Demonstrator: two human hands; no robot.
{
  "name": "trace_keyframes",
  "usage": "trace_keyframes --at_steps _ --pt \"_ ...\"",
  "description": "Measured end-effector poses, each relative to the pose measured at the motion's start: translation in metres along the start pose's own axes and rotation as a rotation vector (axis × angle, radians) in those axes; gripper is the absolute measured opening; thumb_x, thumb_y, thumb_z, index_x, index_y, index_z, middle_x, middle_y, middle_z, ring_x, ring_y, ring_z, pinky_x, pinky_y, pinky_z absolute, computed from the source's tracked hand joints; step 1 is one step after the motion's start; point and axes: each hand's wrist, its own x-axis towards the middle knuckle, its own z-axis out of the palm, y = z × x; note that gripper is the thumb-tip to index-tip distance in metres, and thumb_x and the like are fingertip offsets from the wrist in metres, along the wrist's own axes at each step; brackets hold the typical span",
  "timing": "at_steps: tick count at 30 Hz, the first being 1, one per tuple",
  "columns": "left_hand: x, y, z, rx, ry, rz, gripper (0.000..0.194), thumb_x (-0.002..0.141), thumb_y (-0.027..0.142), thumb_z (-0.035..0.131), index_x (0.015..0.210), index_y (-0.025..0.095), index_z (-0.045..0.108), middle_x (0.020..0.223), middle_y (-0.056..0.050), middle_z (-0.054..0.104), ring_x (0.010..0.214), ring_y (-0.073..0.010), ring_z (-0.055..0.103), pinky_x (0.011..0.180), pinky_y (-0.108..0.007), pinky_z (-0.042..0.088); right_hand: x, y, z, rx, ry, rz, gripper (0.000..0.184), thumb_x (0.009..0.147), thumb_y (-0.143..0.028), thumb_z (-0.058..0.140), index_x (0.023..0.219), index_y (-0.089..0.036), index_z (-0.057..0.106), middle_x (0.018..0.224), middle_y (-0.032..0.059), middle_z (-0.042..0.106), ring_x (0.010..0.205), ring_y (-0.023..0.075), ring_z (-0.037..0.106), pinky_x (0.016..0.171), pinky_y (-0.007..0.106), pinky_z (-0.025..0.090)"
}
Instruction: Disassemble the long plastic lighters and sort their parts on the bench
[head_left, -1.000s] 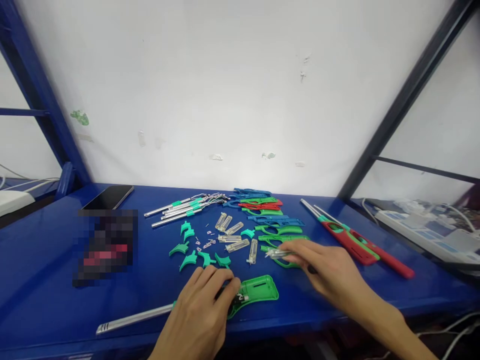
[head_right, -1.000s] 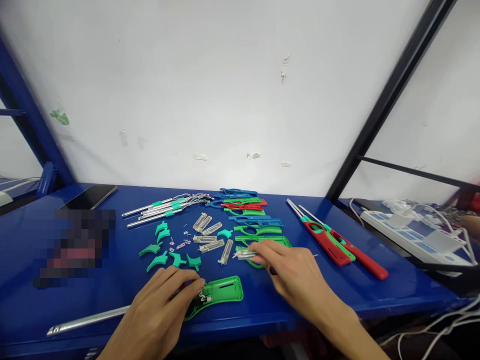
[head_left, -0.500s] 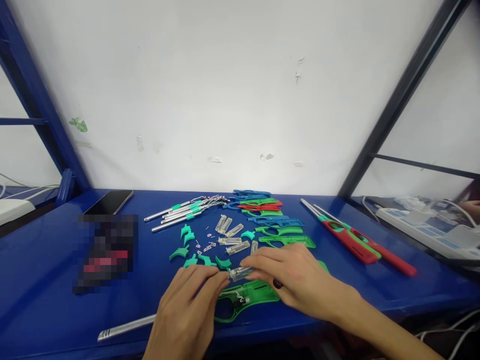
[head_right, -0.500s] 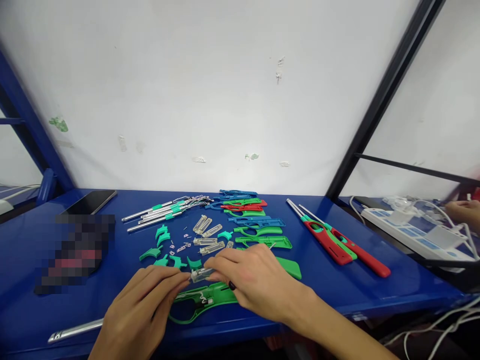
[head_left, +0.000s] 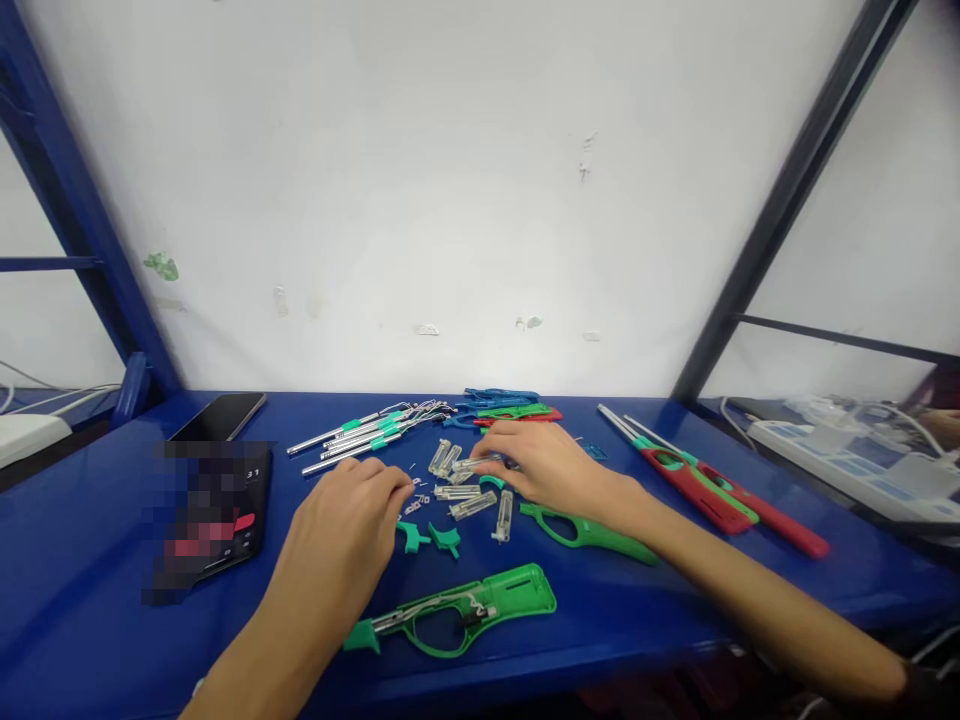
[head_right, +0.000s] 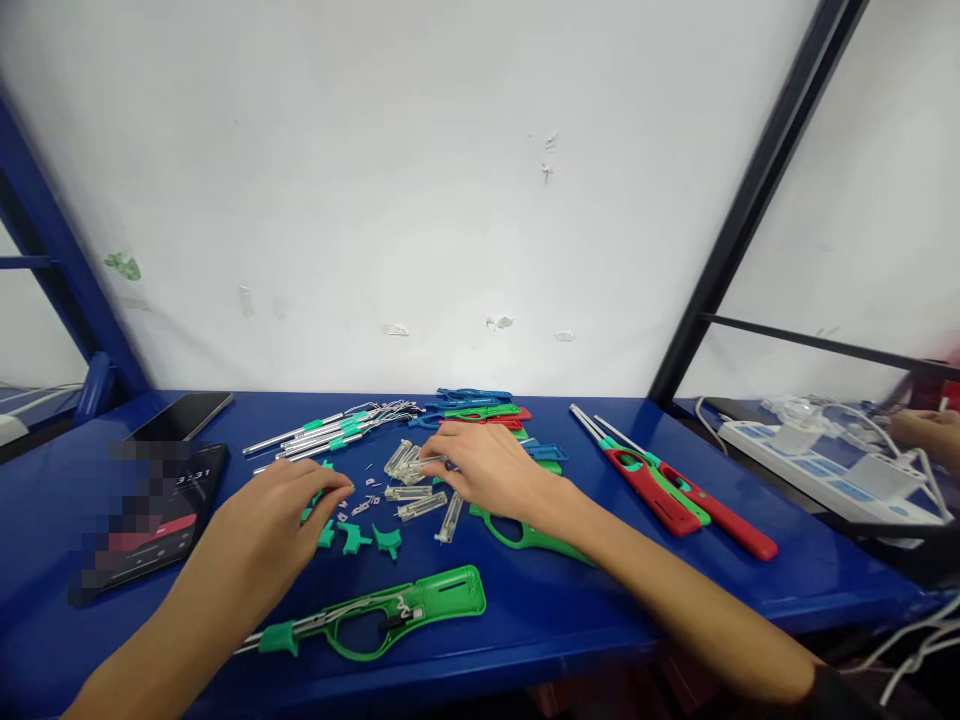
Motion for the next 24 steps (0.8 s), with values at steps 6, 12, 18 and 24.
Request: trace_keyframes --at_steps 6,12,18,24 --pt "0.024 0.005 0.013 0.062 -0.292 -0.127 0.016 0.102 0.016 0.061 0.098 0.019 0.076 0.09 -0.002 0.076 0.089 -0.022 0.074 0.075 -0.035 0.058 0.032 0.015 0.025 -0.06 -0.069 -0.042 0.016 0.106 -0.025 0.069 0.117 -0.021 0.079 0.11 0.0069 0.078 0.088 0.0191 0.071 0.061 0.028 0.031" --pt "0.023 0.001 0.009 0.021 -0.364 -0.186 0.023 0.107 0.018 0.053 0.117 0.02 0.074 0.109 -0.005 0.079 0.103 -0.0217 0.076 0.093 -0.041 0.06 0.023 0.019 0.019 -0.097 -0.044 0.042 0.021 0.108 -0.034 0.065 0.113 -0.018 0.078 0.104 0.0081 0.078 0.085 0.0206 0.07 0.059 0.03 0.03" --pt "0.013 -0.018 -0.008 -0.022 -0.331 -0.246 0.039 0.105 0.027 0.039 0.108 0.025 0.077 0.114 -0.008 0.08 0.108 -0.0315 0.074 0.088 -0.042 0.054 0.002 0.014 0.006 -0.127 -0.103 0.125 0.028 0.098 -0.047 0.077 0.093 -0.02 0.08 0.083 0.0058 0.078 0.077 0.0235 0.071 0.06 0.031 0.033" --pt "0.012 -0.026 -0.024 -0.039 -0.322 -0.31 0.043 0.101 0.041 0.036 0.103 0.028 0.076 0.111 -0.006 0.08 0.101 -0.0307 0.072 0.084 -0.041 0.049 0.005 0.018 0.016 -0.138 -0.154 0.136 0.015 0.094 -0.033 0.083 0.09 -0.018 0.08 0.087 0.0064 0.08 0.08 0.0238 0.072 0.06 0.031 0.034"
